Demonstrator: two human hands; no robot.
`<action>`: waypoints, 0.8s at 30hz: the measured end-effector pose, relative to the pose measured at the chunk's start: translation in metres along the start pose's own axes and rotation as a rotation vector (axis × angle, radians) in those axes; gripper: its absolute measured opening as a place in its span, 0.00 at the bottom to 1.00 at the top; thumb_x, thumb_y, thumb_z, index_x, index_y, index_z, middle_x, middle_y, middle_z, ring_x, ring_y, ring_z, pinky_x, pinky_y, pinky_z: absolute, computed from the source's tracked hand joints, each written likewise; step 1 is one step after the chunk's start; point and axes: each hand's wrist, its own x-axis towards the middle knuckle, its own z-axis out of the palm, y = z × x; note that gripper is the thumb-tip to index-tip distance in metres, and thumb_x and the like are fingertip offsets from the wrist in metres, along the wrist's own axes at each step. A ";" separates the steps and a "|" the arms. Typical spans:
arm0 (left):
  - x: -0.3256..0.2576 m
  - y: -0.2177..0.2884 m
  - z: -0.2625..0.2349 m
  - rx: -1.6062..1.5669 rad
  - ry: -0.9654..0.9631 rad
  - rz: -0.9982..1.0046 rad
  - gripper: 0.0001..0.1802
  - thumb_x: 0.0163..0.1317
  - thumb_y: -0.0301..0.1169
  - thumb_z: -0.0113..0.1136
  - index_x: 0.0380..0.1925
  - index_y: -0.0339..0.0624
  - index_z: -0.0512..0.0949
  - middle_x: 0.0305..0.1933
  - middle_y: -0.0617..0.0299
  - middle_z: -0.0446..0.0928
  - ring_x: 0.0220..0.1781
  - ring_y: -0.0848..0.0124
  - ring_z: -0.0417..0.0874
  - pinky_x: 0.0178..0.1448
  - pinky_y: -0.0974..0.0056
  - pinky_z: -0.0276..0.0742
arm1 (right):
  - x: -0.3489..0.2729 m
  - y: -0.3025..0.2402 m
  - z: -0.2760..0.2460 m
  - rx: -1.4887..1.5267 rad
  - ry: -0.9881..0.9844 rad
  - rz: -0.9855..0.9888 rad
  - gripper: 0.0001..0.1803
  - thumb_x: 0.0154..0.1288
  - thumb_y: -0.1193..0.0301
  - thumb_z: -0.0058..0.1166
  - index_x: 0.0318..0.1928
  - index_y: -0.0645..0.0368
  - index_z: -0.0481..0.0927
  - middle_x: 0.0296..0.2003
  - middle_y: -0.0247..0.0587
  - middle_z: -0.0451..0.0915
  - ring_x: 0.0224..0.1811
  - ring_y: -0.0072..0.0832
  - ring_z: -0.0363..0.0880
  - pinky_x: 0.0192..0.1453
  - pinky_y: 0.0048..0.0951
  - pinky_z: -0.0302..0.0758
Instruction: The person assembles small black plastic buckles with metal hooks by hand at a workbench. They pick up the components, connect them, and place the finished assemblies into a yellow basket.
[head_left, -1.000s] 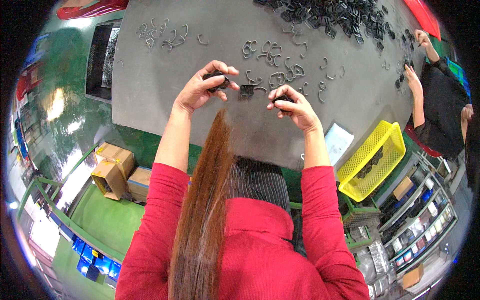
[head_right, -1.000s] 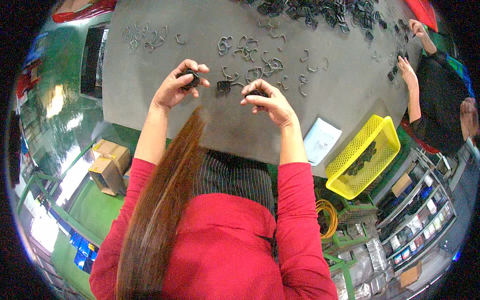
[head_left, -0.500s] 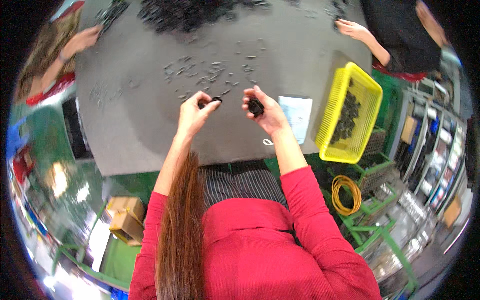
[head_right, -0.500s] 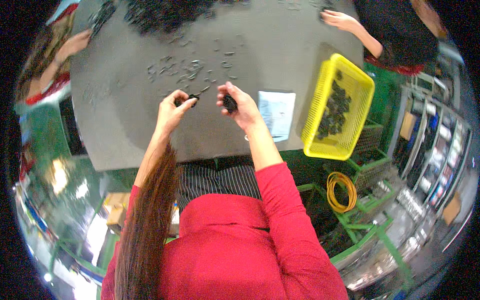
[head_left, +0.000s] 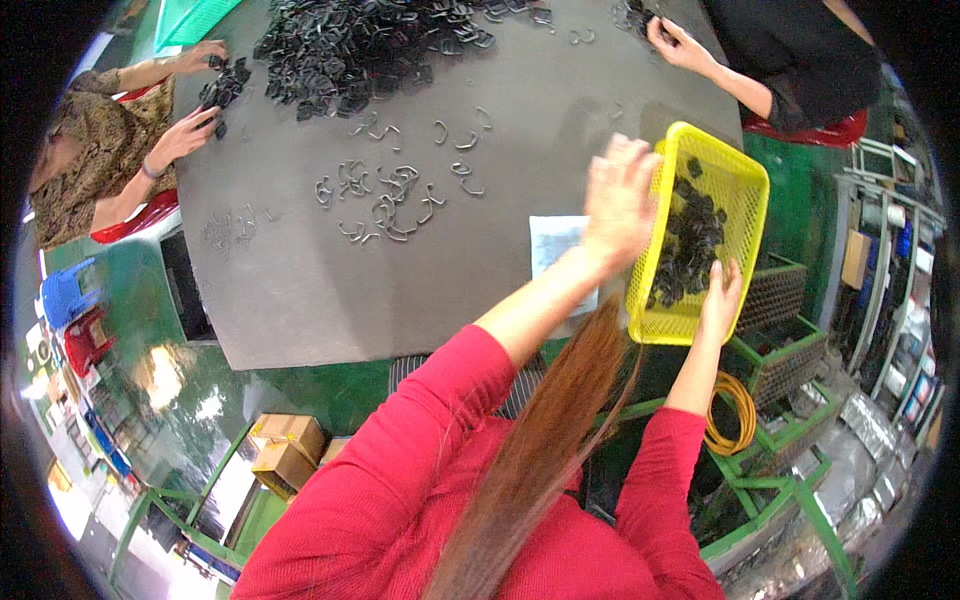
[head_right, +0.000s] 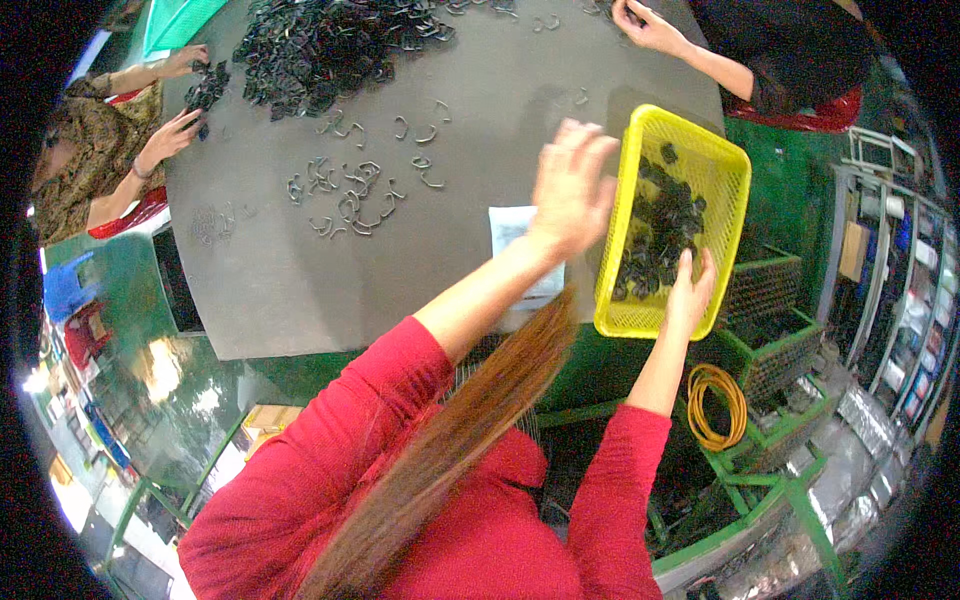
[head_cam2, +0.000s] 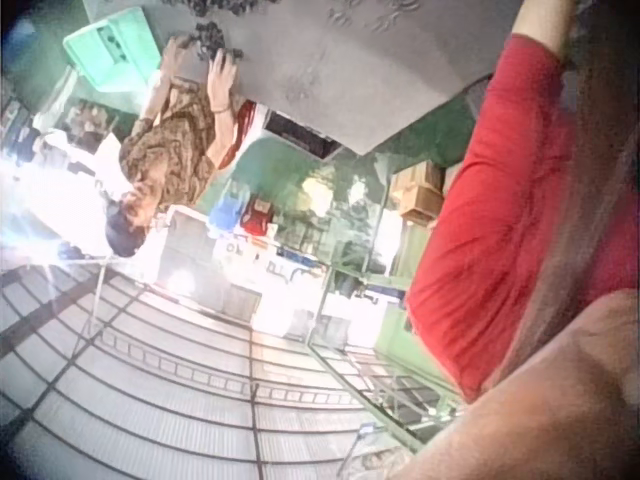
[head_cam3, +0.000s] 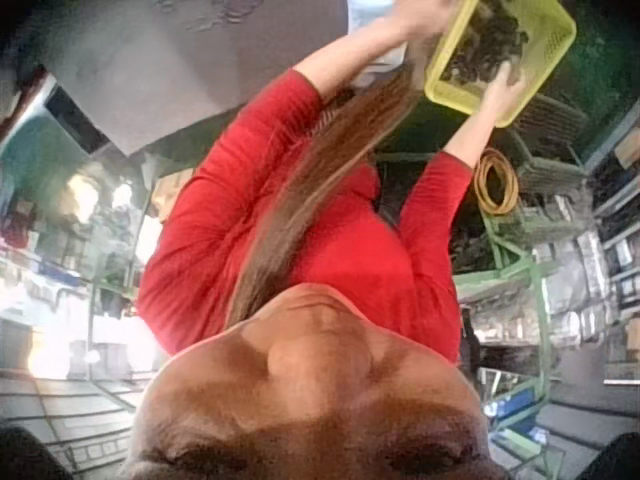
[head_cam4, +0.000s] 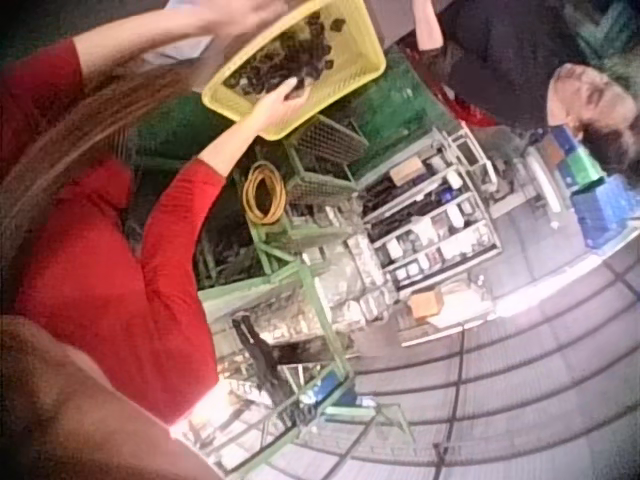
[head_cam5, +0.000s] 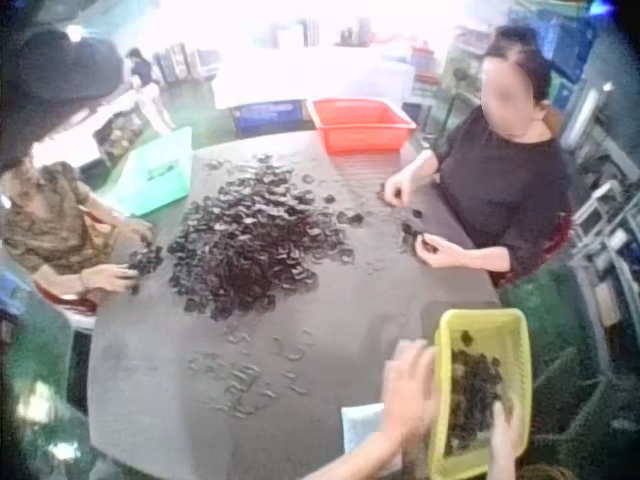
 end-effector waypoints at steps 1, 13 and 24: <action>-0.003 -0.025 -0.012 0.166 0.034 -0.054 0.29 0.52 0.27 0.56 0.57 0.48 0.64 0.65 0.54 0.58 0.71 0.52 0.51 0.70 0.42 0.44 | -0.003 0.008 0.007 0.085 -0.002 0.035 0.28 0.65 0.58 0.50 0.59 0.61 0.67 0.60 0.44 0.66 0.64 0.36 0.61 0.67 0.34 0.55; -0.027 -0.242 -0.180 1.155 0.049 -0.441 0.28 0.67 0.44 0.34 0.68 0.60 0.52 0.73 0.70 0.45 0.75 0.63 0.39 0.67 0.31 0.24 | -0.055 -0.097 0.047 -0.053 -0.333 -0.312 0.14 0.64 0.71 0.50 0.50 0.58 0.74 0.60 0.40 0.62 0.61 0.32 0.64 0.60 0.37 0.67; -0.115 -0.228 -0.298 0.883 0.154 -0.255 0.28 0.61 0.39 0.46 0.63 0.50 0.61 0.71 0.61 0.52 0.75 0.58 0.40 0.66 0.30 0.29 | -0.113 -0.150 0.112 -0.017 -0.570 -0.404 0.13 0.61 0.74 0.52 0.48 0.58 0.76 0.57 0.41 0.67 0.57 0.32 0.69 0.54 0.34 0.72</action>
